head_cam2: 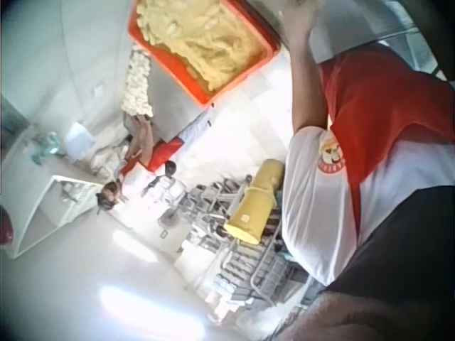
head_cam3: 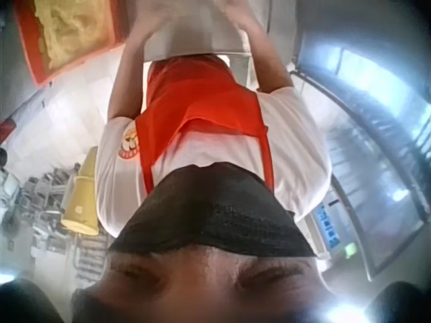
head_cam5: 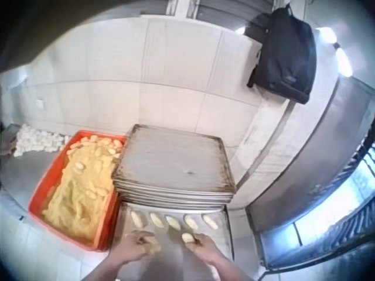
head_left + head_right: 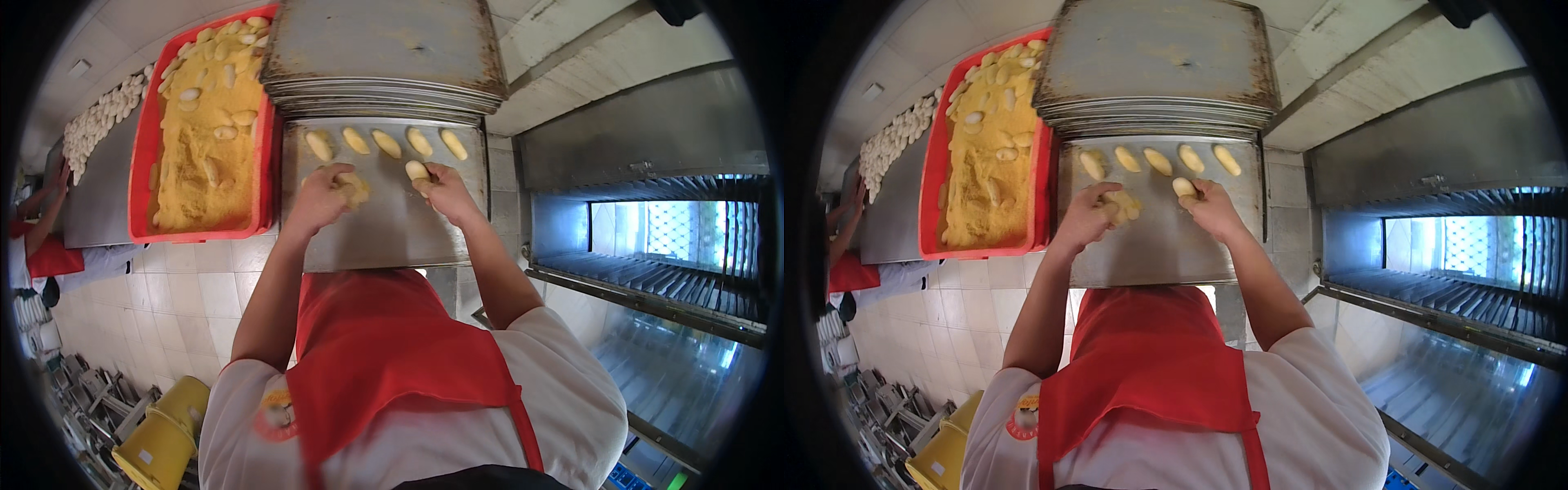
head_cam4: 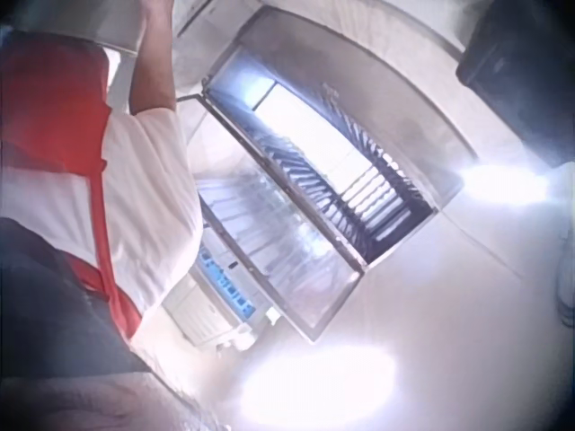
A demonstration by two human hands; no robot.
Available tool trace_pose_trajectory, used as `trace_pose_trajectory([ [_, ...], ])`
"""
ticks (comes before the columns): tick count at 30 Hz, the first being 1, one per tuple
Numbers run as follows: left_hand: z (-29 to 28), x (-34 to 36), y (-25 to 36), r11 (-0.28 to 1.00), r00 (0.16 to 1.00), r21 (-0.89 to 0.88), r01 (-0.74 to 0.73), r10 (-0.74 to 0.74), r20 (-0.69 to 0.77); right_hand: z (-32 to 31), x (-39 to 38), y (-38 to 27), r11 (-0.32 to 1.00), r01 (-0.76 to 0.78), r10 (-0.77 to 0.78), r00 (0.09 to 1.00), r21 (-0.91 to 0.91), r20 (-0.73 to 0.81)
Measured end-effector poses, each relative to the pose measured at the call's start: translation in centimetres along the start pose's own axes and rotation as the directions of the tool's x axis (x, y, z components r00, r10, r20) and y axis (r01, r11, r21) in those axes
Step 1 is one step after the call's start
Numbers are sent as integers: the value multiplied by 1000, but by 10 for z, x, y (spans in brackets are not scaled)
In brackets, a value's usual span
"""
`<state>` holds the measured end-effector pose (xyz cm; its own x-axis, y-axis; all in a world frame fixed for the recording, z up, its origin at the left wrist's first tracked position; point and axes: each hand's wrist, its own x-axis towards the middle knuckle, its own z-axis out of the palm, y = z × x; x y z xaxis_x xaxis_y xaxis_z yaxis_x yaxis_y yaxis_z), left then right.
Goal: The person coats pieces of dough in a bin of cornmeal by hand and arranges them in rows on baking trays, then slides the loaded trays into a tall oven rack.
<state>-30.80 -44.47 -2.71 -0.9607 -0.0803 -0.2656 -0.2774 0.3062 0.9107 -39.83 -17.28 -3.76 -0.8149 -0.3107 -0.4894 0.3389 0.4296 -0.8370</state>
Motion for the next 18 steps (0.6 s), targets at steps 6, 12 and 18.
trace_pose_trajectory([
  [6,80,51,12,722,992,680,-125,102,74,-22,7,13,759,221,-310,950,-612,-42],
  [12,118,50,53,679,958,680,-277,244,147,-68,-17,27,776,330,-468,872,-537,-142],
  [18,133,57,49,715,954,631,-300,229,194,-67,-8,47,730,322,-568,776,-603,-273],
])
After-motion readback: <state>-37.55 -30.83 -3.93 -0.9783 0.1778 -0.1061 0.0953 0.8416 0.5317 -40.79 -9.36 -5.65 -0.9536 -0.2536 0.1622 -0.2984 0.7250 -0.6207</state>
